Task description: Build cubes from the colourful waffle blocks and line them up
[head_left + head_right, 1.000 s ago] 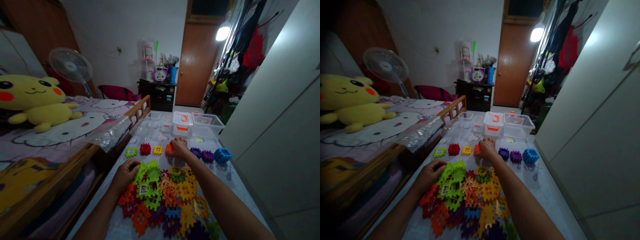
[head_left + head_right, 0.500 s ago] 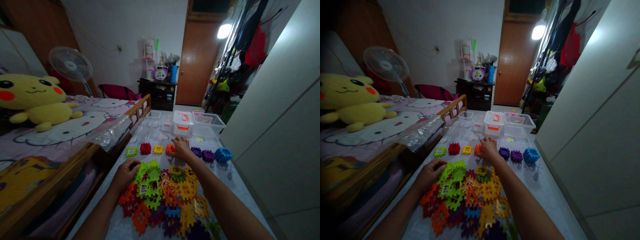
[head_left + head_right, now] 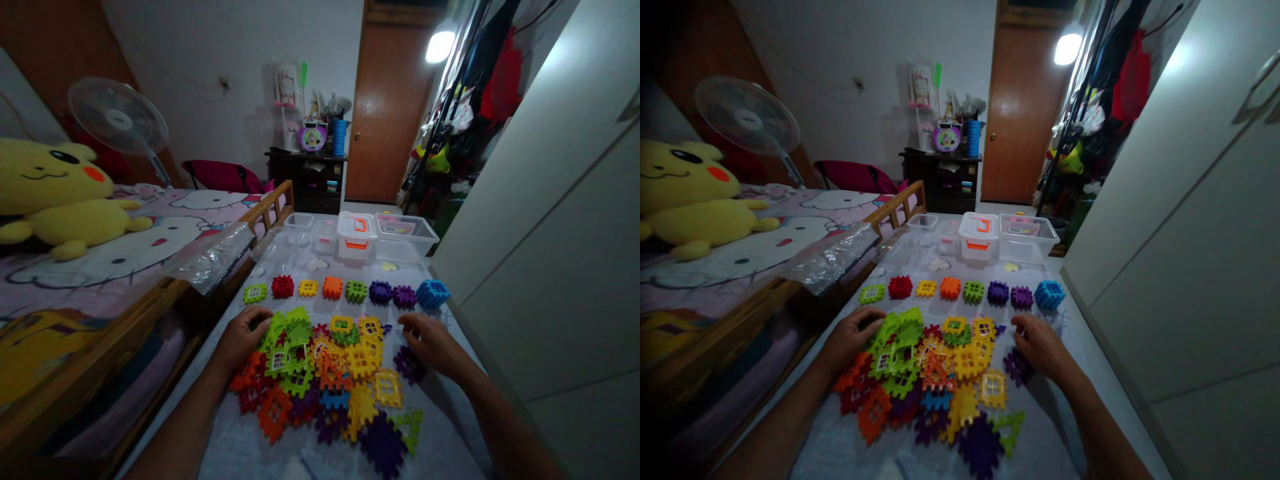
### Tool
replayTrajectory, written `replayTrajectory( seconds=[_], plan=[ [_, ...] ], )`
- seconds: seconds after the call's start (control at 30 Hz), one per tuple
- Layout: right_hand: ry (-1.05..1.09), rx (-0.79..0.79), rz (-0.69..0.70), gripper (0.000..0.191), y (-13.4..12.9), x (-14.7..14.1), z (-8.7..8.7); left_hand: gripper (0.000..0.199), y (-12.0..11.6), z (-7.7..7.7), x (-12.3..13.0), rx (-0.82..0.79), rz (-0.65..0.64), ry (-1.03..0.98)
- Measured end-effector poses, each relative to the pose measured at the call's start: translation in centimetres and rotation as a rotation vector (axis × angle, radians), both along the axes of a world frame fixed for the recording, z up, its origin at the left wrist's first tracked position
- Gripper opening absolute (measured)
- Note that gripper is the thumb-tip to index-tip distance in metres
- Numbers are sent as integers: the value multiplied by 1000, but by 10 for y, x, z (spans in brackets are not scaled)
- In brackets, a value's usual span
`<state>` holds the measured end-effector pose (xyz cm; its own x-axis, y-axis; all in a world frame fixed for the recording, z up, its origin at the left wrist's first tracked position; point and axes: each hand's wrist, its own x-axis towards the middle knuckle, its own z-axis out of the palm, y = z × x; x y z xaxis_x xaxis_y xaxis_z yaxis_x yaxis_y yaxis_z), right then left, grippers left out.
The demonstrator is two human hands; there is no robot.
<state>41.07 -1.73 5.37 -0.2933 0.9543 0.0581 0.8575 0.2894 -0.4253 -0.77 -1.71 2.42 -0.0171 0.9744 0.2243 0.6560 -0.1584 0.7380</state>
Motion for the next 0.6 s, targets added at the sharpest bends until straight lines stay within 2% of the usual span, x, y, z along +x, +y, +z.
replayTrajectory(
  seconds=[0.1,0.17,0.43,0.53,0.6],
  plan=[
    [6,23,-45,29,1,3,-15,28,0,0,0,12,11,7],
    [21,30,-70,30,4,4,-19,28,0,0,-1,21,15,14],
    [65,24,-55,23,4,-2,-16,29,0,-2,-2,9,4,21],
    [122,63,82,27,-5,-12,-9,30,0,-2,-1,-4,5,21],
    [144,59,247,44,-13,-22,-1,30,0,-2,-1,-15,0,26]
  ],
)
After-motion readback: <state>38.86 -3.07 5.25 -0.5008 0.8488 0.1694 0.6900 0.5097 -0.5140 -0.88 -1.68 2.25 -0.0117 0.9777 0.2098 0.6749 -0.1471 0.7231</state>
